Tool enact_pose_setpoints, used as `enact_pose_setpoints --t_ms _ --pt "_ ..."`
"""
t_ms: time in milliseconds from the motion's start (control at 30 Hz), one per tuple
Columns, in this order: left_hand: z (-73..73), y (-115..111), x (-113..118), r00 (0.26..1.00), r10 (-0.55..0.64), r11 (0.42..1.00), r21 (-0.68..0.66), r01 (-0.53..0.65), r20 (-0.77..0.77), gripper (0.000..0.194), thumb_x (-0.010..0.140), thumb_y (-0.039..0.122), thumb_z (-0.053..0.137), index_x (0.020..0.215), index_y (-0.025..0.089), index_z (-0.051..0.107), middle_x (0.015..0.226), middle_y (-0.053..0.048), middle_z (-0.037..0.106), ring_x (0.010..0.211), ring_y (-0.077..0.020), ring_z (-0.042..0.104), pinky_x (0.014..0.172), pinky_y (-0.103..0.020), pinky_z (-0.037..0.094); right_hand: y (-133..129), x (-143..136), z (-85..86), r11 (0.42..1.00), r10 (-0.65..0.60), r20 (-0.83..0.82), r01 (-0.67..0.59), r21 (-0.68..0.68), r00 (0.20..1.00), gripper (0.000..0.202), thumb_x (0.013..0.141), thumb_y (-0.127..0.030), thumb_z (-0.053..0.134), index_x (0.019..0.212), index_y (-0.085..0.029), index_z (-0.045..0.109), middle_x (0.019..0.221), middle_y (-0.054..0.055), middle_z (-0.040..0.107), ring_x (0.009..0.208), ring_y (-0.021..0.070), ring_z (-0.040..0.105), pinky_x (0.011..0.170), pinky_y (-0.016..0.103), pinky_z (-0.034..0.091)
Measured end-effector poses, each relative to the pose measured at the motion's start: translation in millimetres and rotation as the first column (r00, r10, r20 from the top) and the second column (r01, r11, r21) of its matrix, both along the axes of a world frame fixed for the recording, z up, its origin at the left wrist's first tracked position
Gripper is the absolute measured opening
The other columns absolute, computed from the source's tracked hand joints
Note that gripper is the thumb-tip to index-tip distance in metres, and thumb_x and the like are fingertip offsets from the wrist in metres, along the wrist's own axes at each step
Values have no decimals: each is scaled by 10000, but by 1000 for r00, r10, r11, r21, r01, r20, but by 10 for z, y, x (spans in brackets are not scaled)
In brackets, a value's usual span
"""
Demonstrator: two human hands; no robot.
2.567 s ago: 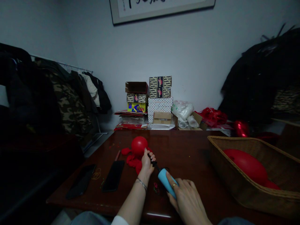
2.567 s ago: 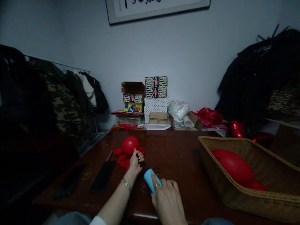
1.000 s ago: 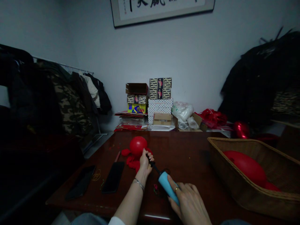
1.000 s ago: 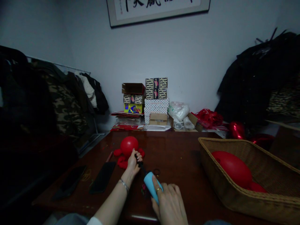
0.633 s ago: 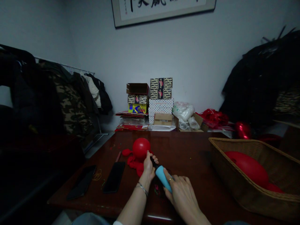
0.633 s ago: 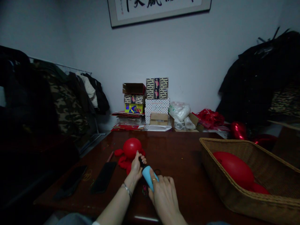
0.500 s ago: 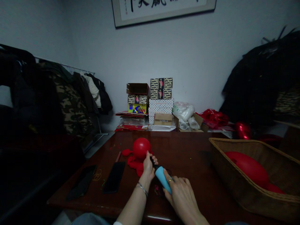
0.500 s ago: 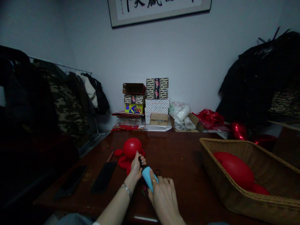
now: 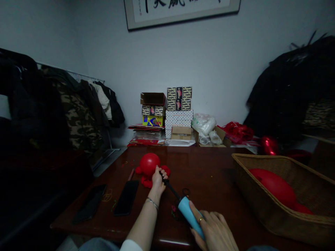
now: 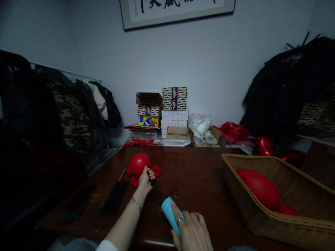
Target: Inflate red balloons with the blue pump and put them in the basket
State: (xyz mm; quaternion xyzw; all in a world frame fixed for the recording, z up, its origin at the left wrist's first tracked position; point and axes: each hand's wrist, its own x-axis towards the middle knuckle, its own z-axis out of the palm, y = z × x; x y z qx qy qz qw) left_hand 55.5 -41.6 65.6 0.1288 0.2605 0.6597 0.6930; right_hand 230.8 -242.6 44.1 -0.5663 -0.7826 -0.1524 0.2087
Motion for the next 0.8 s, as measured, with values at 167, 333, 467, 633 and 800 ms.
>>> enact_pose_setpoints --t_ms 167,333,467,633,800 --pt "94 39 -73 999 -10 1000 9 9 43 288 898 320 483 671 180 374 526 71 302 360 -31 281 308 -125 220 -90 138 -40 998 54 -3 -54 40 999 624 779 -315 574 1364 -294 359 912 7 660 730 178 591 722 322 349" --pt "90 51 -53 998 -22 1000 5 22 62 283 891 321 498 678 182 375 524 72 303 363 -31 273 307 -122 219 -96 126 15 998 54 -5 -54 44 999 611 775 -312 582 1352 -270 385 872 1 653 723 169 591 714 315 353" --pt "71 17 2 998 -24 1000 1 24 55 295 893 340 491 674 184 369 527 72 294 364 -31 282 305 -121 209 -53 22 86 1000 -9 -29 9 5 1000 609 758 -270 596 1339 -255 415 859 9 648 741 182 587 723 326 346" --pt "45 -66 92 999 -40 999 11 40 35 315 888 356 498 659 184 366 536 69 293 363 -32 278 305 -130 217 45 -156 220 991 -82 -65 74 -112 995 583 765 -241 588 1330 -260 442 887 26 648 793 200 582 768 347 333" --pt "-5 -148 178 999 -53 999 5 53 -4 314 901 362 467 662 176 384 529 67 303 365 -35 276 313 -135 224 175 -308 319 976 -131 -53 119 -181 990 539 792 -244 564 1321 -256 460 901 43 653 829 218 581 786 357 324"
